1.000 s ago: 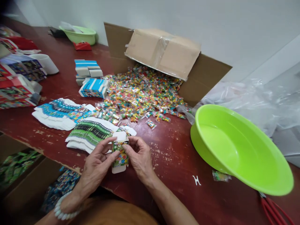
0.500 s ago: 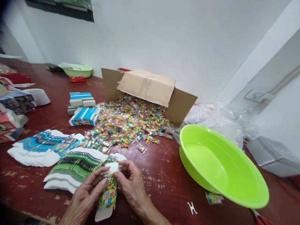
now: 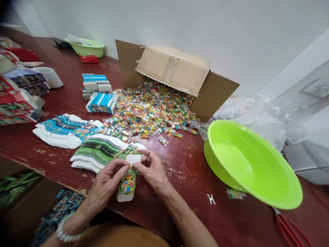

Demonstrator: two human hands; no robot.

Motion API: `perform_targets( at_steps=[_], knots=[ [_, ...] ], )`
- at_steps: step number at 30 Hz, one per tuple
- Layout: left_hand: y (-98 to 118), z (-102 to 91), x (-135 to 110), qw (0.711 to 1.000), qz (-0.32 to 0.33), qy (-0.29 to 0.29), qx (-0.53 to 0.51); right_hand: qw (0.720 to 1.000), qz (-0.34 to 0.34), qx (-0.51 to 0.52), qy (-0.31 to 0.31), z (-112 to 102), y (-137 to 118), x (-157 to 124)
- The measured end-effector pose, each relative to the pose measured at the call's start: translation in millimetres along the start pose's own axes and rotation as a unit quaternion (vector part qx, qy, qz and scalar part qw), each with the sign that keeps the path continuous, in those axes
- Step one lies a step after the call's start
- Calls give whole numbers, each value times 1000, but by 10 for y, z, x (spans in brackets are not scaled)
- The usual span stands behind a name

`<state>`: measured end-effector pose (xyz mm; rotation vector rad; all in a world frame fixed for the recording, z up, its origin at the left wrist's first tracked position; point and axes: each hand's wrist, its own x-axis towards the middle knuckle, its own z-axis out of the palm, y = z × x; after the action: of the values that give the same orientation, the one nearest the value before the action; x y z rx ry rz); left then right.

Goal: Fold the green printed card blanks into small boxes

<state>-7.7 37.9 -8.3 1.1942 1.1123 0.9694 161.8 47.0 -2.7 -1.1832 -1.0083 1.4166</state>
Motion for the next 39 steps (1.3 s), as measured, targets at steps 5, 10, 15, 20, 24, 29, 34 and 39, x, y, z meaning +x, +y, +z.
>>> perform_targets(
  at_steps=[5, 10, 15, 20, 24, 29, 34, 39],
  knots=[
    [29, 52, 28, 997, 7, 18, -76, 991, -68, -117, -26, -39, -15, 34],
    [96, 94, 9, 964, -114, -15, -241, 986, -134, -98, -5, -44, -30, -16],
    [89, 147, -15, 937, -239, -81, -240, 974, -146, -158, -75, -68, -92, -71],
    [83, 151, -6, 977, -140, -76, -143, 991, -29, -58, -119, -89, -133, -29],
    [86, 130, -5, 982, -108, -119, -98, 985, 71, 24, -153, -80, -185, 42],
    [22, 118, 3, 979, -103, -136, -114, 988, 70, 68, -123, -58, -219, 69],
    [32, 110, -4, 979, -127, -117, -106, 990, 12, 16, -137, -86, -173, 29],
    [39, 173, -8, 973, -161, -90, -137, 973, -108, -138, -151, -80, -144, -117]
  ],
)
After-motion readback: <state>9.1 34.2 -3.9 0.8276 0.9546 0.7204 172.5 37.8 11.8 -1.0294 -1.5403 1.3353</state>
